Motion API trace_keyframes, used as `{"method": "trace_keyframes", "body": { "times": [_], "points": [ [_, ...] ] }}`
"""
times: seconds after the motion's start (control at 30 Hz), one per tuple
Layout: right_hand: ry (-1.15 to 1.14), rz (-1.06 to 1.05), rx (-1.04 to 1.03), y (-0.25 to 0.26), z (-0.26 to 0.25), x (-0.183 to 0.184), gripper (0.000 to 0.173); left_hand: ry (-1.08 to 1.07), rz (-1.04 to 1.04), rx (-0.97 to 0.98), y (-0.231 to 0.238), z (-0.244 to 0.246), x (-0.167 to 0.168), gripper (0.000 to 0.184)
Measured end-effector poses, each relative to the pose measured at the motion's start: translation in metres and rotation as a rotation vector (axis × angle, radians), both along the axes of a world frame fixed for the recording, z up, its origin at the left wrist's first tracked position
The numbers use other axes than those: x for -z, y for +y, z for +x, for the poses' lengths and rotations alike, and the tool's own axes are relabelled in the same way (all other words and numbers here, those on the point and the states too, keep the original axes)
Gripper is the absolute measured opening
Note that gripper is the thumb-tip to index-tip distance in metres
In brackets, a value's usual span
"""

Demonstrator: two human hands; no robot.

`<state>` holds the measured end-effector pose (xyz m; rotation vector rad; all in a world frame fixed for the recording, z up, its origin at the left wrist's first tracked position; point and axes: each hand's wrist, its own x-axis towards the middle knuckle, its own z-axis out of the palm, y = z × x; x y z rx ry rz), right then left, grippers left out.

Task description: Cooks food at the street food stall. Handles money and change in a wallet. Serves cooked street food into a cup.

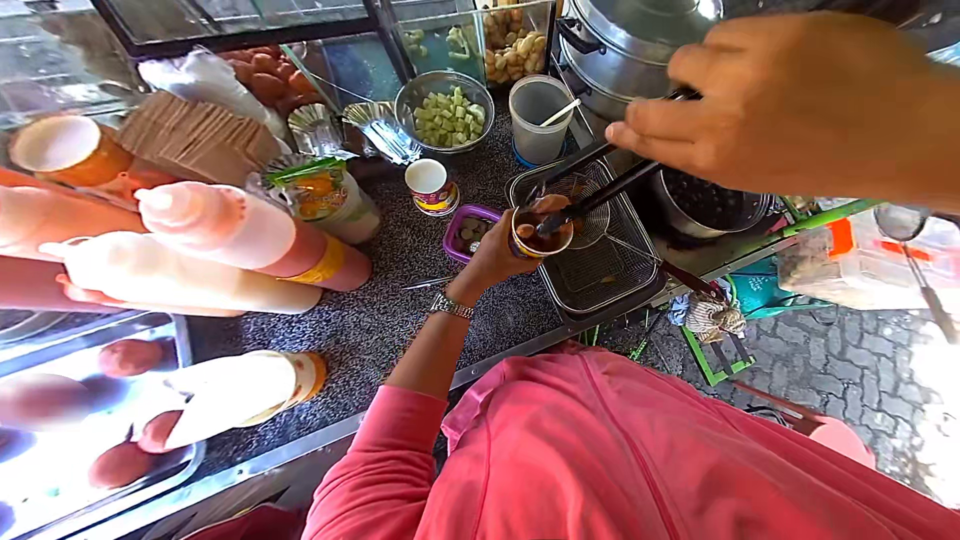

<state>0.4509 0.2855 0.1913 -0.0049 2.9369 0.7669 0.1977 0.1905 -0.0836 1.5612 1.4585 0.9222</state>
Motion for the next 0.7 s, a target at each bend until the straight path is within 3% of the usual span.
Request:
{"method": "trace_keyframes", "body": {
  "times": [0.13,0.33,0.47,0.7],
  "points": [
    [0.058,-0.131,0.167,0.017,0.02,0.0,0.033,-0.1,0.02,-0.093,0.003,0.003,0.018,0.094],
    [0.043,-0.338,0.423,0.047,0.048,0.047,0.044,-0.099,0.042,-0.086,0.001,0.007,0.028,0.092],
    [0.098,-0.358,0.356,0.045,0.055,0.065,0.037,-0.076,0.05,-0.091,-0.001,0.004,0.028,0.093],
    [0.06,-0.141,0.21,0.016,0.029,0.034,0.031,0.167,0.071,-0.071,0.005,0.008,0.007,0.089]
  ]
}}
